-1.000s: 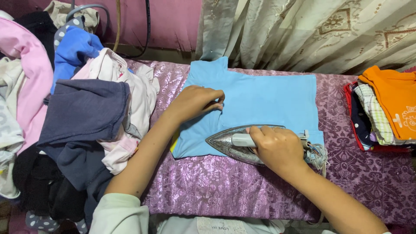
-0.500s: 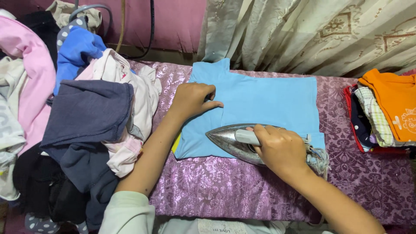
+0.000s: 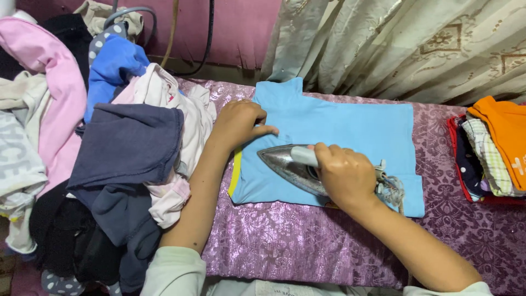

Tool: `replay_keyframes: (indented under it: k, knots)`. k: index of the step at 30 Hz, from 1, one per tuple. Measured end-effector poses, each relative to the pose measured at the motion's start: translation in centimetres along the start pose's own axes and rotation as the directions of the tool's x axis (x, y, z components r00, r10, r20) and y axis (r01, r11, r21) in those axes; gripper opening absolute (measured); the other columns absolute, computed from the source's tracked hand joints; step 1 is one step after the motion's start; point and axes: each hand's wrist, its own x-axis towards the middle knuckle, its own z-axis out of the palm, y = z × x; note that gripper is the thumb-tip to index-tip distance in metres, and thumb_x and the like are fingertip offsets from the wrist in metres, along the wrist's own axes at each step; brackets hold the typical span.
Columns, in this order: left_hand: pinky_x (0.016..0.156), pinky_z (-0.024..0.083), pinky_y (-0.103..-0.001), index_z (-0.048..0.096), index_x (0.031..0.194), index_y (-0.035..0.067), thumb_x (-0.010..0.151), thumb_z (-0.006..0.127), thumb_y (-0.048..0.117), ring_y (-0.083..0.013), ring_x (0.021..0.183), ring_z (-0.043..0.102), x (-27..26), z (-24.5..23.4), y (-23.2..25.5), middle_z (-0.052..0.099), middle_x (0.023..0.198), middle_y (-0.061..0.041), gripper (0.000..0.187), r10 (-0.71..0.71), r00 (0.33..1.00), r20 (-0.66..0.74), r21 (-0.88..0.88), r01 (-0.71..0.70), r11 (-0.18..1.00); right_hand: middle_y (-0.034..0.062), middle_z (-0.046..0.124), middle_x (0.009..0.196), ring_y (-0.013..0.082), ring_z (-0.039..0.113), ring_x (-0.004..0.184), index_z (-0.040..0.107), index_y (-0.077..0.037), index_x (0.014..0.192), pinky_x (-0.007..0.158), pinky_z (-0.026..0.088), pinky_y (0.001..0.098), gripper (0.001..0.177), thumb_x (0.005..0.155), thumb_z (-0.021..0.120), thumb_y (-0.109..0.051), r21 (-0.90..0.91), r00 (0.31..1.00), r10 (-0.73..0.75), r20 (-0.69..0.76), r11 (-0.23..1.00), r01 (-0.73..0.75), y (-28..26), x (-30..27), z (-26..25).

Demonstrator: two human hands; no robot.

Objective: Ironing and folding a blue child's shirt on an ironing board.

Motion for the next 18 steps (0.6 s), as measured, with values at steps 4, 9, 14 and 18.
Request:
replay_keyframes:
  k: [4,9,14,18]
  knots:
    - [0.069,0.050,-0.050,0.073,0.071,0.007,0.080,0.077,0.054,-0.0354,0.076,0.067,0.0,0.7,-0.3,0.070,0.074,-0.013,0.048,-0.075,0.997,0.032,0.077,0.072,0.994,0.0028,0.062,0.064,0.0223,0.064,0.055,0.064,-0.014,0.082,0.049,0.049,0.0375,0.017,0.091,0.071,-0.027,-0.061,1.000,0.016,0.020,0.998,-0.015,0.4,0.1,0.9]
    - [0.067,0.050,-0.049,0.071,0.068,0.006,0.079,0.078,0.051,-0.0350,0.073,0.067,-0.4,1.6,-1.2,0.068,0.072,-0.014,0.047,-0.004,0.994,-0.109,0.125,0.018,0.992,0.0034,0.063,0.066,0.0235,0.065,0.056,0.064,-0.014,0.083,0.050,0.049,0.0382,0.013,0.086,0.071,-0.024,-0.012,0.999,0.013,0.036,1.000,-0.012,0.2,-0.2,0.1]
    - [0.066,0.048,-0.049,0.071,0.067,0.006,0.079,0.079,0.050,-0.0341,0.070,0.067,-0.2,1.3,-1.1,0.068,0.070,-0.013,0.046,-0.008,0.990,-0.139,0.146,0.028,0.989,0.0043,0.063,0.064,0.0225,0.065,0.054,0.064,-0.013,0.081,0.049,0.049,0.0380,0.019,0.094,0.070,-0.026,0.149,0.993,-0.115,-0.030,0.982,0.118,-1.2,0.9,-0.4]
    - [0.068,0.047,-0.050,0.071,0.070,0.005,0.083,0.076,0.046,-0.0353,0.070,0.066,-0.4,0.6,-1.2,0.069,0.072,-0.013,0.043,-0.122,0.977,-0.173,0.109,0.142,0.984,0.0038,0.063,0.065,0.0228,0.066,0.056,0.061,-0.013,0.078,0.049,0.049,0.0371,0.021,0.094,0.070,-0.024,0.071,0.990,-0.127,-0.069,0.989,0.132,-1.6,2.5,1.1]
